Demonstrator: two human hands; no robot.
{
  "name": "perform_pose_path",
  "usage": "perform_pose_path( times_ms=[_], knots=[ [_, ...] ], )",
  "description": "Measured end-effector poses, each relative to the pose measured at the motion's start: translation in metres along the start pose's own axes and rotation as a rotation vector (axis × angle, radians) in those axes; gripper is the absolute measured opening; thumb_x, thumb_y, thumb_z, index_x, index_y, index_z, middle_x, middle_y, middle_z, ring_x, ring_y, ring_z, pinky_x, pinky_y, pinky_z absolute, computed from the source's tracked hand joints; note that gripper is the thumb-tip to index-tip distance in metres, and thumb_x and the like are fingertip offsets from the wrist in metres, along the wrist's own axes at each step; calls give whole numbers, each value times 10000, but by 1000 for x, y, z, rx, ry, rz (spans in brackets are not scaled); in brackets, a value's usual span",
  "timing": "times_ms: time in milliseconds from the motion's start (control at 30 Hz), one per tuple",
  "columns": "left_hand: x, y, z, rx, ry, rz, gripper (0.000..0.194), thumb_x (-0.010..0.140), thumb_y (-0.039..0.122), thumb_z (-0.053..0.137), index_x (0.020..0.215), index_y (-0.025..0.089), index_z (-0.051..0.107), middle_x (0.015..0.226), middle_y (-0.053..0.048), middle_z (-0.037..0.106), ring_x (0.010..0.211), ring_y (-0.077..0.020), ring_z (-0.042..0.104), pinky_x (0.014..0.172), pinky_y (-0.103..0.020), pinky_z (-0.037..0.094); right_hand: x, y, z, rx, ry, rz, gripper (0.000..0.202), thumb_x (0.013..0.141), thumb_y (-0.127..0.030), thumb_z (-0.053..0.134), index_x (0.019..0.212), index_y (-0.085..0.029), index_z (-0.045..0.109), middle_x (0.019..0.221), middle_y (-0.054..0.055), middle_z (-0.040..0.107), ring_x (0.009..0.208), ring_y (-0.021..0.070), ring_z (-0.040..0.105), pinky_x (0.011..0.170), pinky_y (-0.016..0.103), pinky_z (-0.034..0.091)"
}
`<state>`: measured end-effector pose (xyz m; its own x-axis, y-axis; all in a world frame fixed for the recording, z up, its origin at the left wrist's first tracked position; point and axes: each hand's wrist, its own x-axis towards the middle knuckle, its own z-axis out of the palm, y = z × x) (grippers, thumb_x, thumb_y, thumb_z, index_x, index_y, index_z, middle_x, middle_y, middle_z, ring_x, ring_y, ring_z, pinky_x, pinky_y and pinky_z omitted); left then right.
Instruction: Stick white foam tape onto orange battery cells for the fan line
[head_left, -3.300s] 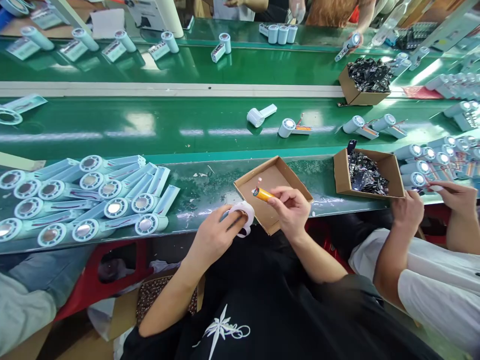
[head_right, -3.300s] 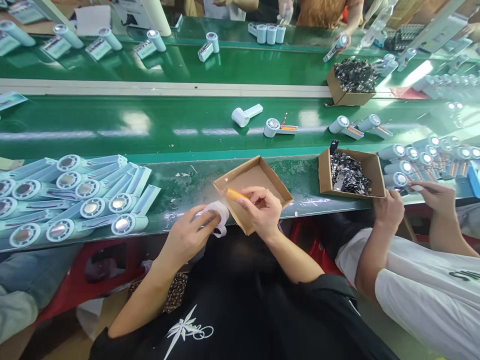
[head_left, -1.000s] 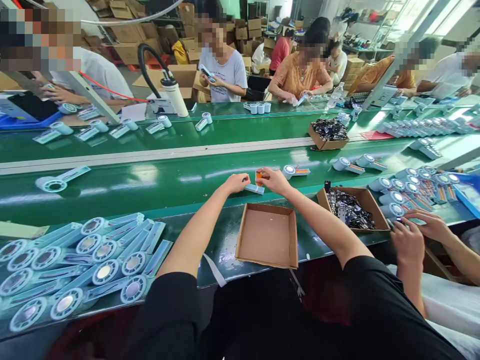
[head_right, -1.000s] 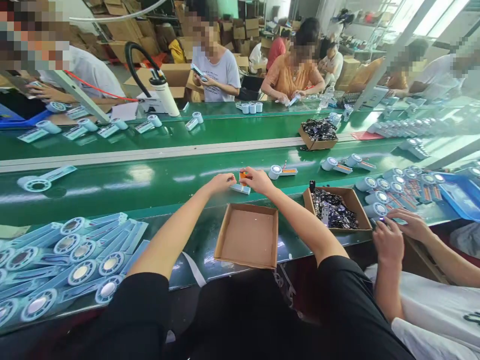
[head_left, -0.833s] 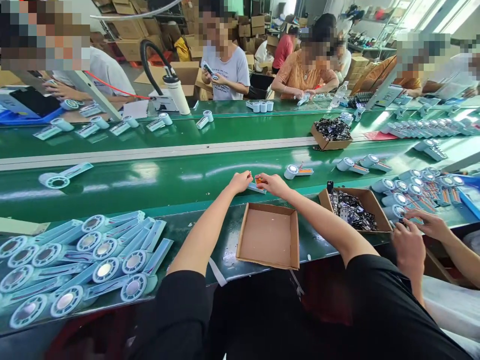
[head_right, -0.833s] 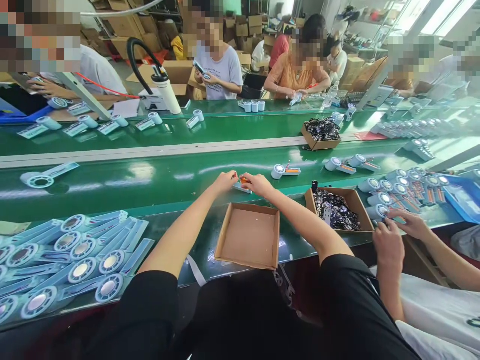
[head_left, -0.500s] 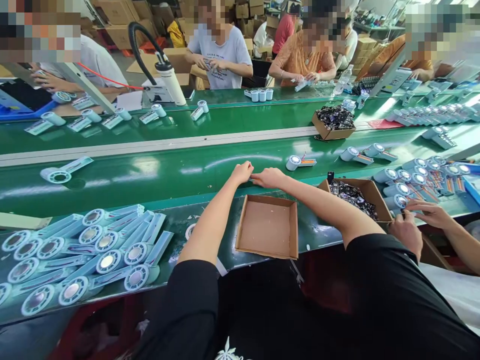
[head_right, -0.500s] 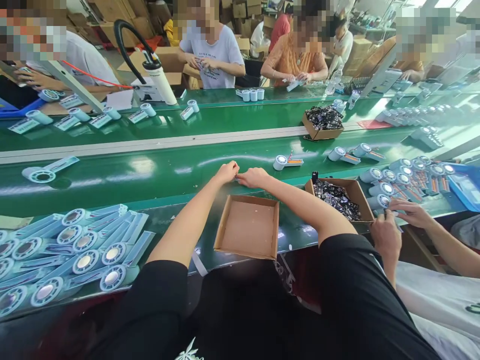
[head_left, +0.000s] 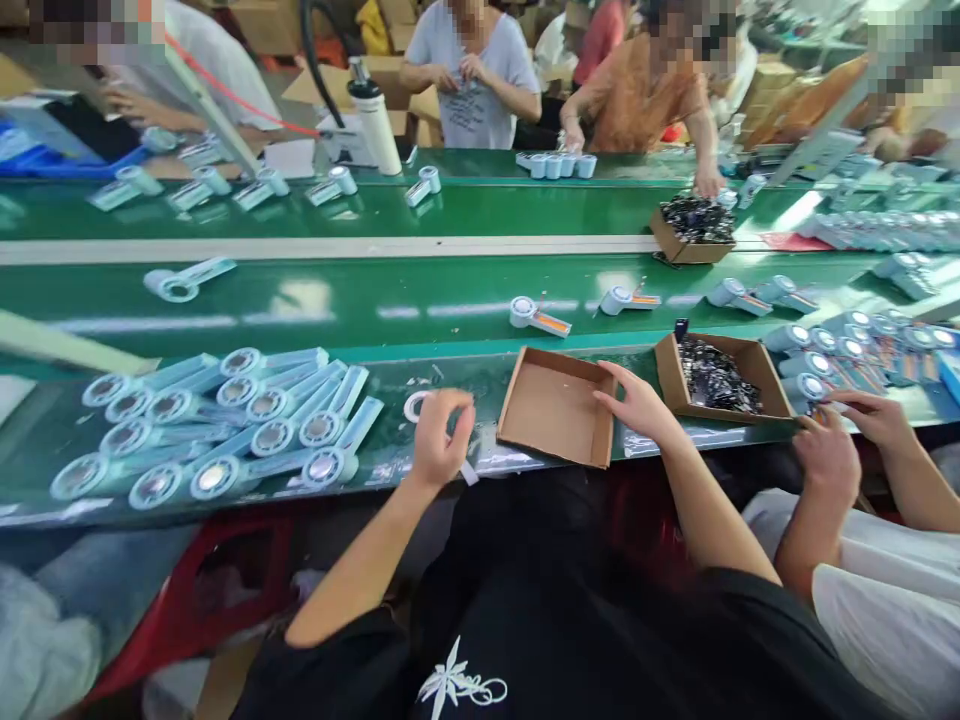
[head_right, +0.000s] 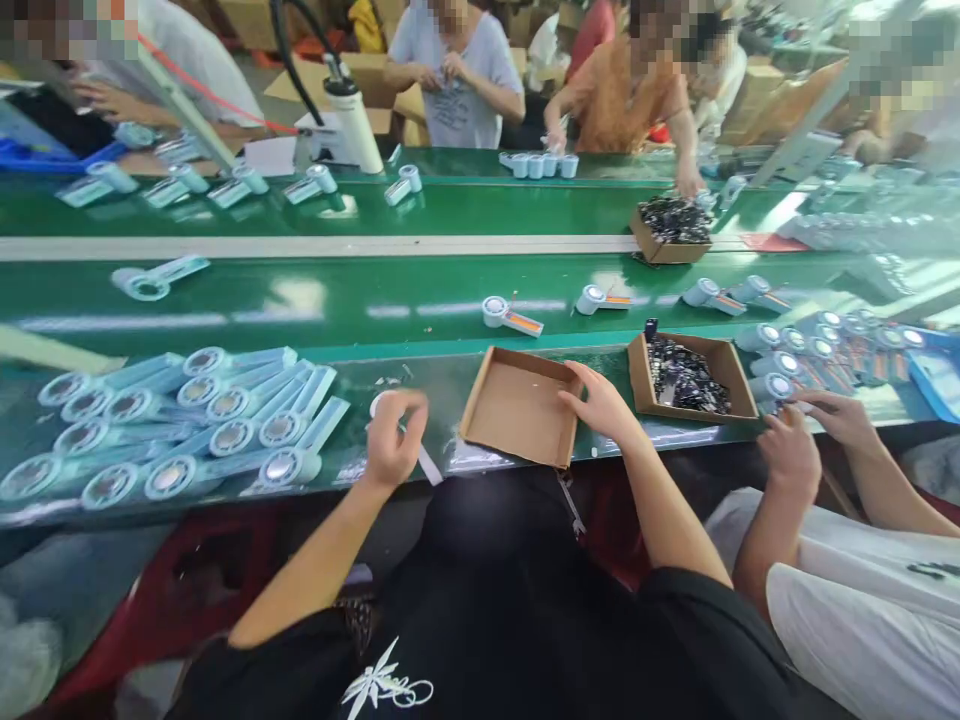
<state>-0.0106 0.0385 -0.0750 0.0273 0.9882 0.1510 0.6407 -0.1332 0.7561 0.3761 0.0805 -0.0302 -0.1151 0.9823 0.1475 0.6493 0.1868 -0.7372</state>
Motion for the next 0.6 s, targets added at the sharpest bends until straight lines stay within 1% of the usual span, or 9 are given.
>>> perform_pose_path(
  times_ms=[33,100,133,200,267,333,400,500,600],
  knots=[
    [-56,-19,-5,1,28,-189,356,1023,487,378,1065,284,667,1191,-93,712,1197,-266,635,1135,-447,492,-29,9,8,60,112,55,503,862,-427,715,1327,-237,698,1430,121,673,1376,302,594,1135,499,509],
    [-156,-48,-3,25,40,-399,364,998,478,362,965,284,668,1058,-98,733,1064,-282,695,1027,-466,571,-75,23,27,207,368,191,581,829,-385,703,1383,-223,635,1401,129,668,1293,271,636,1026,441,569],
    [-197,-56,2,35,53,-501,370,988,480,356,933,290,668,984,-87,738,1005,-286,716,964,-468,602,-92,28,35,282,471,250,655,782,-355,719,1411,-216,601,1347,119,686,1209,253,670,990,420,577],
    [-258,-64,16,43,69,-672,379,976,491,369,893,289,679,850,-68,729,905,-298,741,854,-471,637,-114,34,45,395,586,342,706,688,-308,736,1374,-196,613,1184,78,726,1012,220,708,939,406,580],
    [-291,-66,29,27,83,-812,381,979,487,401,883,265,696,792,-65,723,861,-303,751,817,-474,644,-120,34,47,446,590,366,561,642,-296,727,1190,-179,706,1006,43,731,866,214,700,892,428,583],
    [-298,-70,39,-10,89,-873,348,989,448,451,952,232,721,901,-84,762,942,-290,759,906,-466,629,-115,31,43,441,535,318,386,646,-304,738,1019,-207,760,934,50,731,828,245,694,866,461,579],
    [-283,-79,46,-55,82,-848,305,998,403,506,1101,226,732,1145,-95,774,1134,-262,728,1059,-424,567,-101,26,38,441,453,249,307,658,-308,782,960,-258,791,956,79,750,844,273,699,849,465,570],
    [-237,-94,55,-95,44,-733,425,957,406,669,1343,229,672,1471,-109,642,1397,-274,577,1220,-396,430,-77,21,41,525,381,200,311,631,-305,849,938,-270,813,958,87,764,824,246,698,814,427,563],
    [-184,-96,62,-116,-34,-634,554,946,429,739,1429,196,600,1525,-146,566,1383,-312,561,1181,-516,464,-59,18,57,671,382,201,387,554,-306,853,923,-210,791,912,41,757,782,193,678,811,383,564]
  ],
)
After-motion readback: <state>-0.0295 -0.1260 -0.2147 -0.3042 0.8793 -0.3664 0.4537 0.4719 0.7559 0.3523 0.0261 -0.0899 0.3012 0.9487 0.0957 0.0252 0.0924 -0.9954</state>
